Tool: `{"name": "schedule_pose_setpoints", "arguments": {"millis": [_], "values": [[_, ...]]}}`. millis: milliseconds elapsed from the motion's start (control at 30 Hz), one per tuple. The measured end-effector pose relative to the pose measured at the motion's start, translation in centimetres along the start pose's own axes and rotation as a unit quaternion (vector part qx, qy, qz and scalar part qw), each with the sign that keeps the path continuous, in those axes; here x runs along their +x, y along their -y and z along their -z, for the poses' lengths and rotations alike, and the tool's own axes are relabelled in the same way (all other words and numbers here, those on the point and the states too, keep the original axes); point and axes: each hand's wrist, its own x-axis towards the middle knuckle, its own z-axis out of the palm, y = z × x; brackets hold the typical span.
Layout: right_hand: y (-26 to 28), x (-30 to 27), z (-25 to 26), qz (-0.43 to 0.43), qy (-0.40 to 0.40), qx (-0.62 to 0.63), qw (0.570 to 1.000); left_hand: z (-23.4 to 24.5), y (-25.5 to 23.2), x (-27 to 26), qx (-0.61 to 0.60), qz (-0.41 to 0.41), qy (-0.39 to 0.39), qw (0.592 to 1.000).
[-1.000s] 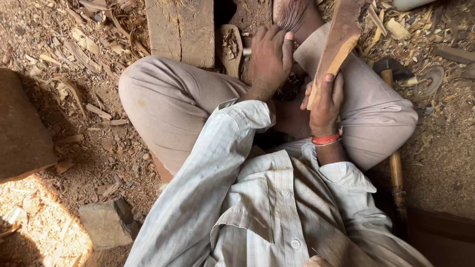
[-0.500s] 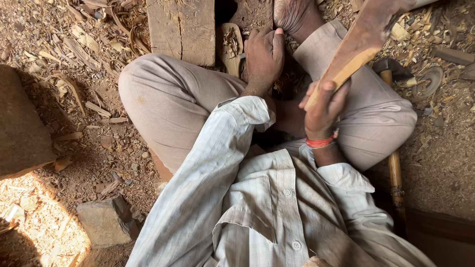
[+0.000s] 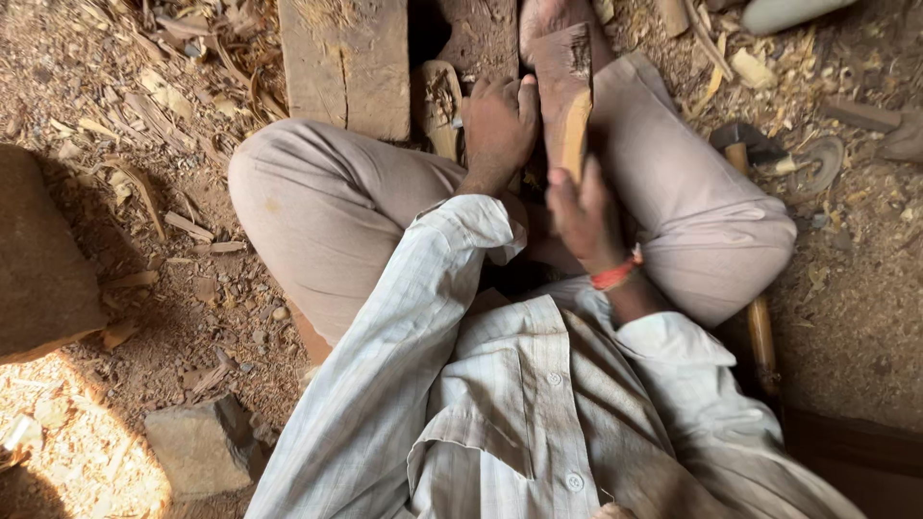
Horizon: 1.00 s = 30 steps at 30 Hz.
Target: The person sits cross-legged on the ground and carves a piece of wood using a chisel and a wooden mallet. They repeatedly strike the chisel to shape the wood, creating wood shavings that accumulate around the work area.
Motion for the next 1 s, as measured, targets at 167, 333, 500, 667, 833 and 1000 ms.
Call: {"name": "schedule_pose_setpoints", "arguments": {"millis": [167,333,500,667,833,1000], "values": [[-0.8,-0.7,-0.2,0.082,-0.156,0.16,0.971,0.2,0.4,-0.7,-0.025,0.063,0.037,0.997],[-1.8,-0.2,0.1,0.027,-0.029,0.088,0.995,0.0,-0.3,0.1,-0.019,0.03,0.005,0.999],[-2.0,-0.8,-0.1,0.064,-0.123,0.174,0.975,-0.3,0.9,-0.9,-0.016,0.063,0.024,0.998],[-0.8,-0.2,0.7,-0.01,-0.009,0.054,0.998,-0.6,0.4,0.3,-0.02,0.104,-0.008,0.994],[-0.6,-0.3,1.4,0.028,-0.084,0.157,0.984,0.3,0.0,0.2,-0.017,-0.111,-0.207,0.972],[-0.7,-0.1,1.6,0.02,-0.113,0.167,0.979,0.2,-1.5,1.0,-0.068,-0.037,-0.04,0.996]]}}
